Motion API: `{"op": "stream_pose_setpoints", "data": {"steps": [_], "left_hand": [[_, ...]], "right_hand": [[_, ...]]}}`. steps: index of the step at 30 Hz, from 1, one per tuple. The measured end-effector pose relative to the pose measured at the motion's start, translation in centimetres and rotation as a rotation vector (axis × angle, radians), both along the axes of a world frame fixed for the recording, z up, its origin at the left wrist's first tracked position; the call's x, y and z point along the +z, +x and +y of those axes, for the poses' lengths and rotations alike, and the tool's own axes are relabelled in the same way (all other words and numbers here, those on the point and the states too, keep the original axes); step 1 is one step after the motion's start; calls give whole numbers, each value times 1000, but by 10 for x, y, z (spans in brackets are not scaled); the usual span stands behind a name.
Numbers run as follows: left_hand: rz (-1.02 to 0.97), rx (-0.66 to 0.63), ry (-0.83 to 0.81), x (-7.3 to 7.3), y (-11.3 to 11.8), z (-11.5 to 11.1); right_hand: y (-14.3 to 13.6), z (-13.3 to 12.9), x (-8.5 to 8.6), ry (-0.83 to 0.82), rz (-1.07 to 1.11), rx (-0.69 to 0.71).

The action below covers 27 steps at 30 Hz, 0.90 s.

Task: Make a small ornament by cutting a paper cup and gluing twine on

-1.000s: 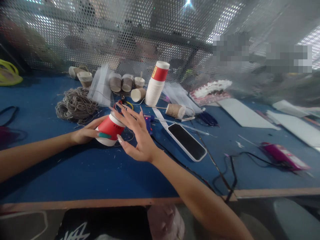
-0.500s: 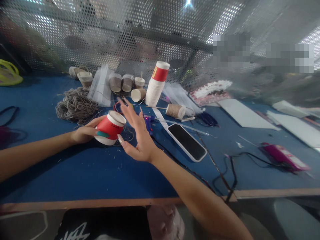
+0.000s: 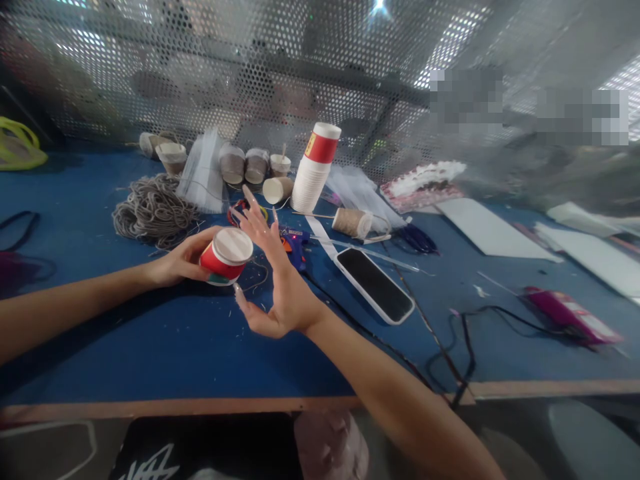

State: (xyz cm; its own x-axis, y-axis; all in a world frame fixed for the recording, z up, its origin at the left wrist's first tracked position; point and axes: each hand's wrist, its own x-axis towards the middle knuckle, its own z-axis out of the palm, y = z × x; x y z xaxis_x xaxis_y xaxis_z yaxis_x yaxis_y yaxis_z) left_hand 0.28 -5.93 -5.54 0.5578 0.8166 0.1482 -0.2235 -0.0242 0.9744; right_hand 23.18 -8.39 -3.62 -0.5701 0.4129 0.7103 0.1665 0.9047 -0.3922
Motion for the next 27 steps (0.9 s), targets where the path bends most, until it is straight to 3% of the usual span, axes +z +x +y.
{"op": "stream_pose_setpoints", "data": {"steps": [6,13,27], "left_hand": [[52,-12,42,0,2,-2],[124,83,128,-2,6,-4],[87,72,153,-3,8,-4]], "right_hand": [[-5,-7,1,62,-82,46],[-14,-5,-2,-6,93,-166],[-12,-4,-3,-33,111,-87]]}}
